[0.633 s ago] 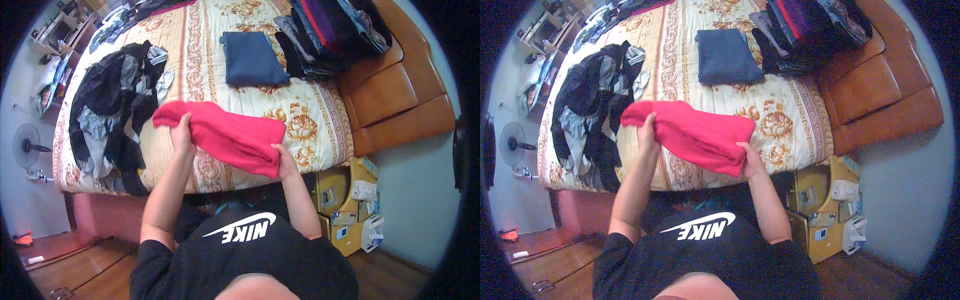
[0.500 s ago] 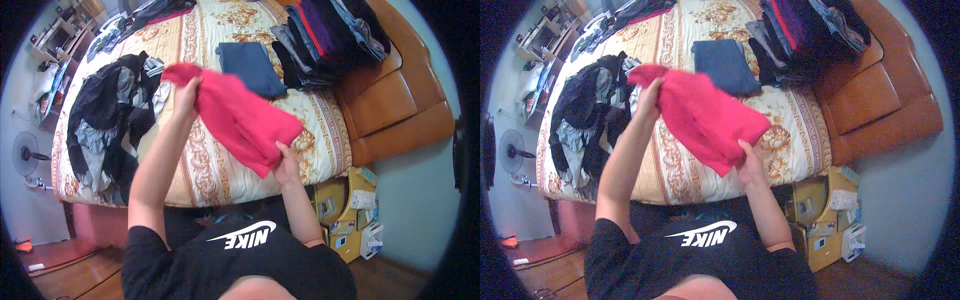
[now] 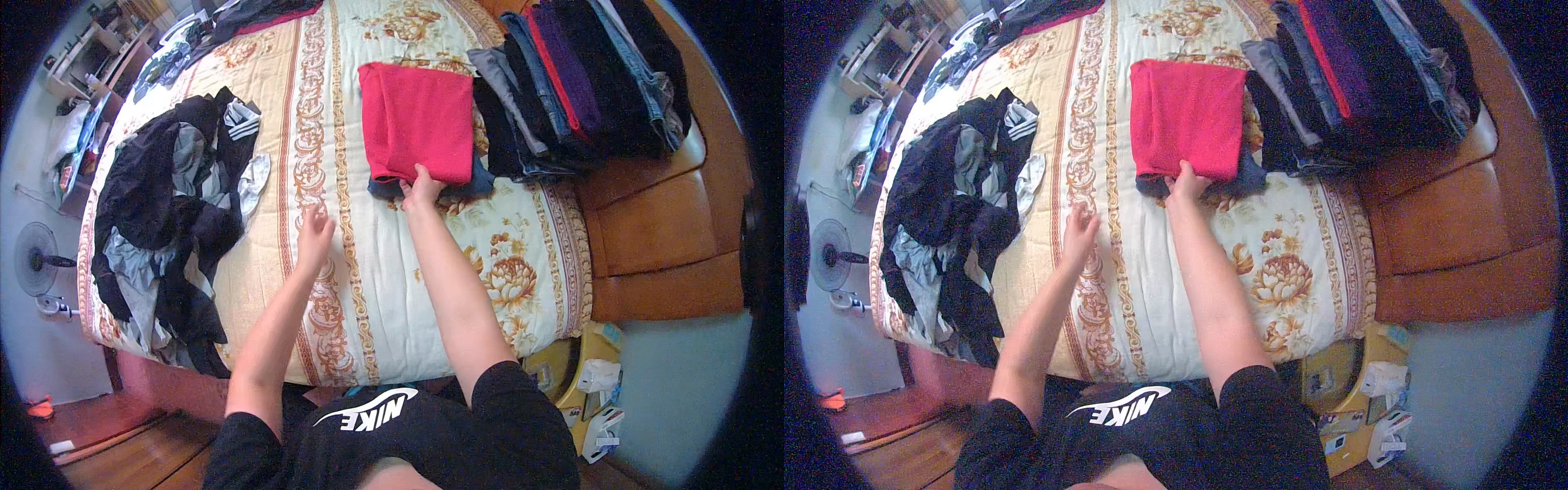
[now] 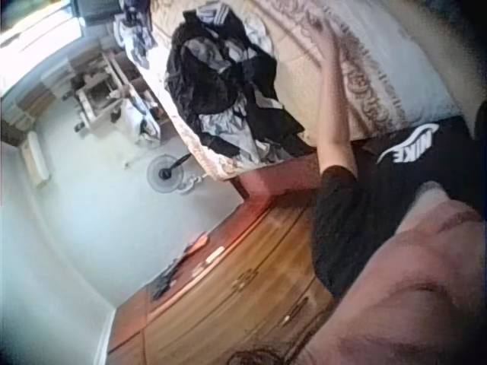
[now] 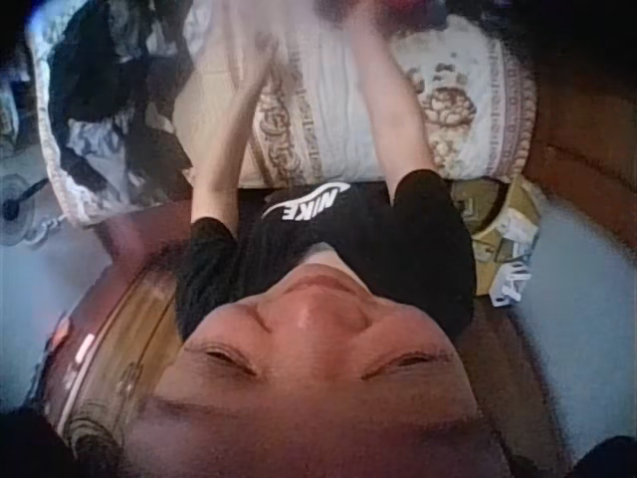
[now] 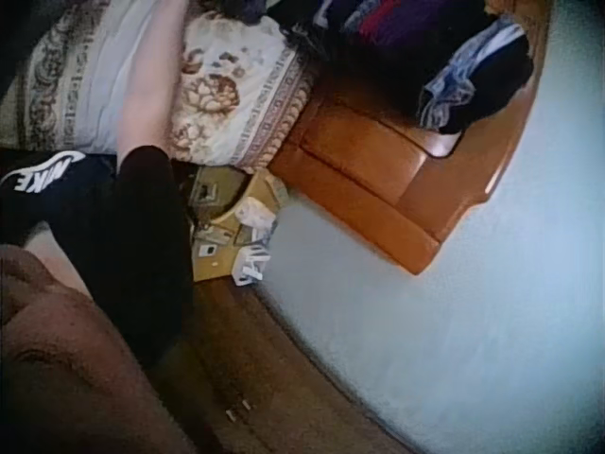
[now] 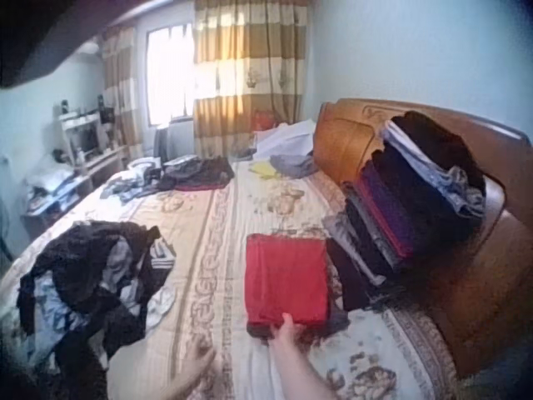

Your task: The person folds several garments on a bed, including a red long-sleeve shirt, black pants, light blue shorts, and gray pants. Each item is smoothed, folded in half or thirds, and stacked on the bed.

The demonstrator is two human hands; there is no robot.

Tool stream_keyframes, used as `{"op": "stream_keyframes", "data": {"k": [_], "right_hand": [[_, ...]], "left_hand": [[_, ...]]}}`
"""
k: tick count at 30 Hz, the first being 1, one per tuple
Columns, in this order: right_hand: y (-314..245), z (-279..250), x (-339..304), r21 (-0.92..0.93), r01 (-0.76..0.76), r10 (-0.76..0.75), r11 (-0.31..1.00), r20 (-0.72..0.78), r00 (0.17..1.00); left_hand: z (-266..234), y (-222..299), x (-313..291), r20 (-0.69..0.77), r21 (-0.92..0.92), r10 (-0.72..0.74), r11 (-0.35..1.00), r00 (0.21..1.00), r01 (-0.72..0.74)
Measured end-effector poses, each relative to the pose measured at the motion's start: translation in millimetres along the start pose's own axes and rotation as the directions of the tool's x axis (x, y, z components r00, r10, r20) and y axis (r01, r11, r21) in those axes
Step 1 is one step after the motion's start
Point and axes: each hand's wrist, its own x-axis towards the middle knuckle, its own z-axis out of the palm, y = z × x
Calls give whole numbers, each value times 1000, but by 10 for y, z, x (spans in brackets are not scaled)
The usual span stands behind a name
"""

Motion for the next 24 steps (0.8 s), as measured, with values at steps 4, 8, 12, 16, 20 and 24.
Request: {"op": "stream_keyframes", "data": {"k": [4, 8, 12, 16, 20, 24], "right_hand": [[-109, -113, 42, -96, 46, -49, 994, -34, 998], [-207, -105, 85, -203, 103, -129, 974, -120, 984], [-12, -330, 519, -155, 149, -172, 977, -145, 975], [-34, -348, 138, -165, 175, -189, 971, -73, 979], [323, -850, -586, -732, 552, -603, 400, 243, 760], [974, -1296, -1331, -526, 787, -357, -322, 838, 413]], "left_hand": [[-329, -451, -787, -29, -59, -92, 994, 995, 90], [-352, -563, -1128, -65, -343, -151, 931, 986, 120], [-283, -594, -1100, -40, -277, -168, 949, 985, 151], [-395, -668, -1073, 3, -105, -87, 991, 996, 87], [-753, -613, -928, 31, -456, -211, 867, 977, 202], [-1674, -674, -432, -417, -18, 81, 995, 905, -97]]}}
